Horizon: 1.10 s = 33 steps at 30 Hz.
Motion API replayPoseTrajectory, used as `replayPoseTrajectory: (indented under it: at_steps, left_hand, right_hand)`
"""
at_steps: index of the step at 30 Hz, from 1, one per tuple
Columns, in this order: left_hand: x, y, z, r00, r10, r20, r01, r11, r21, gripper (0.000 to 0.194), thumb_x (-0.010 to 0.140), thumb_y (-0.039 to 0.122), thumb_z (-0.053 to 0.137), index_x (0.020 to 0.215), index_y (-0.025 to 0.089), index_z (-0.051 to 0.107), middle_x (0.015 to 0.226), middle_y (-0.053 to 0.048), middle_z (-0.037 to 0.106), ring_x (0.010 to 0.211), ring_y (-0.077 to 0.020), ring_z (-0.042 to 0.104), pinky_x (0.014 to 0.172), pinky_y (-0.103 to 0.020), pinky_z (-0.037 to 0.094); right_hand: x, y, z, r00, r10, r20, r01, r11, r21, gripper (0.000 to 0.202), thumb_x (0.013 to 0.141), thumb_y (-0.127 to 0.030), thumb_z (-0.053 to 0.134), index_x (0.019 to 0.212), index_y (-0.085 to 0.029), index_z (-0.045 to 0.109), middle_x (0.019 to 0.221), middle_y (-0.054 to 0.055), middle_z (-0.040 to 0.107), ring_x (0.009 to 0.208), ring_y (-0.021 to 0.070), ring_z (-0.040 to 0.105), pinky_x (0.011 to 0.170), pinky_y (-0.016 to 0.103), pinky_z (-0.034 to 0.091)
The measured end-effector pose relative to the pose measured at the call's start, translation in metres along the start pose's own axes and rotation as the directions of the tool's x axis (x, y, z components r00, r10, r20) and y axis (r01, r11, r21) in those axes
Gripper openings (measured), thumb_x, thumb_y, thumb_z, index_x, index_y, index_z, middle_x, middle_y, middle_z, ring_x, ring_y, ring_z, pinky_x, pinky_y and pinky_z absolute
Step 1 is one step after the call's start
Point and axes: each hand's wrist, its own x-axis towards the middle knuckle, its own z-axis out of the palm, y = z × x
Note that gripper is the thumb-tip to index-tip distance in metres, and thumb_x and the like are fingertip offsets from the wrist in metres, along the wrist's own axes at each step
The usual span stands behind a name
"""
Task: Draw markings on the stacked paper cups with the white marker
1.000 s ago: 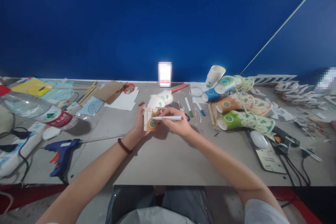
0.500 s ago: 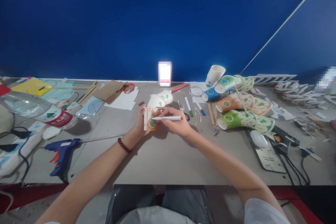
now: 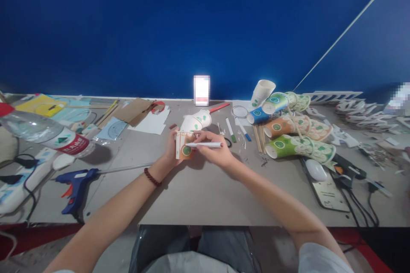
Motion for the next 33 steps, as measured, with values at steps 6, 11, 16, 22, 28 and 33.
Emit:
replayPoseTrajectory:
  at_steps: [6,11,16,22,28,33]
  left_hand:
    - [0.0007,-0.0004,-0.003,1.0,0.001,0.01,-0.001,1.0,-0.003,0.053,0.086,0.057,0.046,0.088,0.01,0.07,0.069,-0.011,0.07,0.058,-0.0216,0.064,0.055,-0.031,0.051]
    - [-0.0008,0.0,-0.0016,1.0,-0.014,0.016,0.014,1.0,0.016,0.055,0.086,0.057,0.044,0.088,0.009,0.07,0.066,-0.011,0.068,0.056,-0.0215,0.062,0.054,-0.032,0.05]
    - [0.0004,0.0002,-0.0007,1.0,-0.011,0.008,0.011,1.0,0.005,0.055,0.086,0.058,0.045,0.088,0.009,0.07,0.072,-0.014,0.071,0.06,-0.0227,0.064,0.056,-0.032,0.049]
    - [0.0,0.0009,0.0001,1.0,0.0,-0.002,0.0,1.0,0.025,0.055,0.086,0.057,0.044,0.088,0.008,0.069,0.071,-0.014,0.07,0.058,-0.0226,0.063,0.055,-0.032,0.048]
    - [-0.0007,0.0012,-0.0006,1.0,-0.025,0.018,0.024,1.0,0.018,0.057,0.087,0.06,0.043,0.088,0.009,0.07,0.066,-0.012,0.068,0.056,-0.0223,0.062,0.056,-0.033,0.049]
    - [-0.0011,0.0016,0.0011,1.0,-0.022,0.008,0.022,1.0,0.004,0.056,0.086,0.059,0.046,0.088,0.009,0.07,0.067,-0.012,0.069,0.056,-0.0215,0.063,0.054,-0.032,0.049]
  right_hand:
    - [0.0009,0.0037,0.002,0.999,-0.005,-0.039,0.005,1.0,-0.001,0.009,0.081,-0.03,0.07,0.089,-0.024,0.07,0.107,0.009,0.076,0.125,0.0306,0.062,0.1,0.049,0.051]
    - [0.0011,0.0049,0.0007,0.999,-0.015,-0.043,0.015,1.0,0.008,0.01,0.083,-0.032,0.069,0.09,-0.024,0.069,0.102,0.008,0.077,0.124,0.0288,0.063,0.103,0.049,0.049]
    - [0.0006,-0.0022,-0.0003,0.999,0.033,-0.021,-0.033,0.999,0.016,0.012,0.076,-0.034,0.074,0.08,-0.023,0.071,0.11,0.01,0.076,0.125,0.0329,0.062,0.1,0.05,0.05]
    - [0.0005,-0.0021,0.001,1.0,0.021,-0.02,-0.021,1.0,0.005,0.008,0.077,-0.032,0.073,0.081,-0.024,0.071,0.106,0.009,0.077,0.126,0.0312,0.062,0.101,0.048,0.049]
    - [0.001,0.0054,0.0023,0.998,-0.003,-0.068,0.004,1.0,0.023,0.01,0.086,-0.032,0.067,0.092,-0.025,0.069,0.104,0.007,0.077,0.122,0.0273,0.065,0.1,0.046,0.052]
    - [0.0005,0.001,0.0022,0.998,0.016,-0.054,-0.016,1.0,0.013,0.01,0.084,-0.032,0.069,0.09,-0.025,0.069,0.105,0.007,0.077,0.124,0.0286,0.063,0.101,0.048,0.05]
